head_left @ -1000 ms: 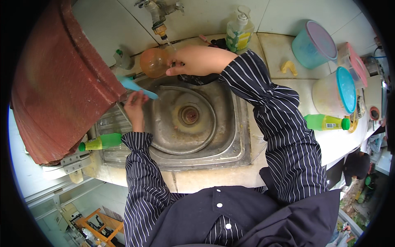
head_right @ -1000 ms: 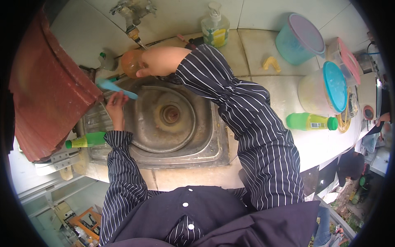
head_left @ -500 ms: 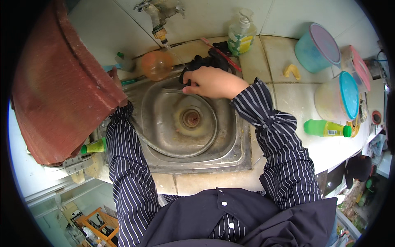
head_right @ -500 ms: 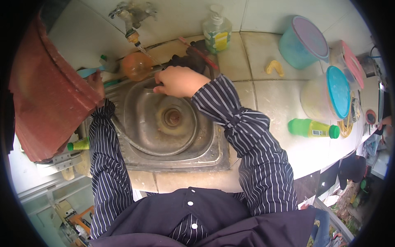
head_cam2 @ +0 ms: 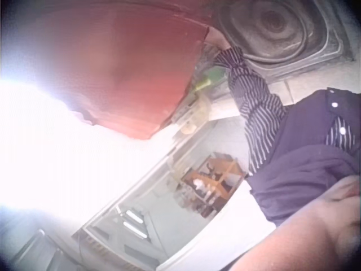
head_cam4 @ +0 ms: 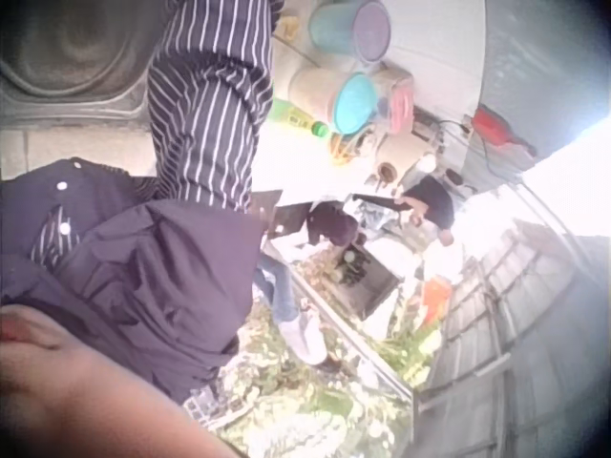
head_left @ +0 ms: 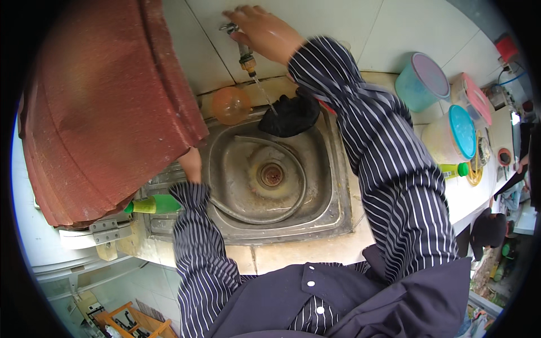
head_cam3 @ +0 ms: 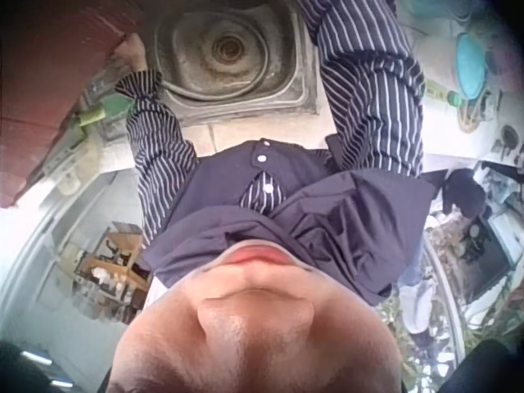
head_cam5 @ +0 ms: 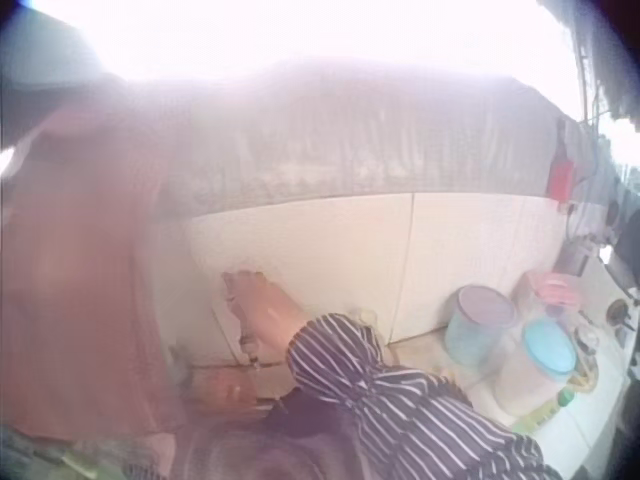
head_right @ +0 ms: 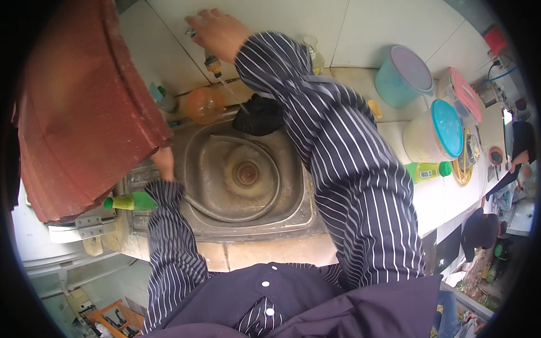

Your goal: The person uses a metal sculpting tool to shape a yellow dental mold held in their left hand. A boy stands nearby, also working on a similar mold. The person then washes their hands and the tools in the sink.

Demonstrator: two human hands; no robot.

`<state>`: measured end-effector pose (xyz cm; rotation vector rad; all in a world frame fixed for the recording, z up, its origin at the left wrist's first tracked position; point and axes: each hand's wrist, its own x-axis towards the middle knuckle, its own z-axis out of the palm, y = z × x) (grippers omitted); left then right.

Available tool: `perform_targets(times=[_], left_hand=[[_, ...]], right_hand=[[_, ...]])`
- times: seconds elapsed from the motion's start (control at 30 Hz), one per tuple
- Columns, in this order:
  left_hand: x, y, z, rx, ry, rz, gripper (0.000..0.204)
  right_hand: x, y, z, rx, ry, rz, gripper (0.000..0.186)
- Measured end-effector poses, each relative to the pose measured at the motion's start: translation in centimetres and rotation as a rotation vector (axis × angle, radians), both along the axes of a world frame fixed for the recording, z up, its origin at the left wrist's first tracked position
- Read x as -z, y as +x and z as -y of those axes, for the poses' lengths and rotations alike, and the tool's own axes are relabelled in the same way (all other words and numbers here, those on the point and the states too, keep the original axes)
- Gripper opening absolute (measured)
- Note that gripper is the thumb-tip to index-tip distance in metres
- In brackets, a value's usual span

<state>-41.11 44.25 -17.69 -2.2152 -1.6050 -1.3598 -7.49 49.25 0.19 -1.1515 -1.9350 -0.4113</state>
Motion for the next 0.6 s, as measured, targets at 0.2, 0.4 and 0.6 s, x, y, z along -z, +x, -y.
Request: perform_targets(times=[0.2, 0.4, 0.6], left_hand=[[-2.4, 2.4, 17.7, 0.022, -0.244, 0.330, 0.007], [-4.3, 1.1, 25.9, 0.023, -0.248, 0.364, 0.012], [-3.6, 1.3, 25.3, 0.149, -0.261, 0.333, 0.023]], right_hand=[[-2.4, -4.7, -4.0, 0.298, -0.613, 0.695, 0.029], [-7.5, -4.3, 1.0, -0.071, -0.883, 0.148, 0.039], [1.8, 2.0, 6.4, -0.736, -0.999, -1.095, 0.044]])
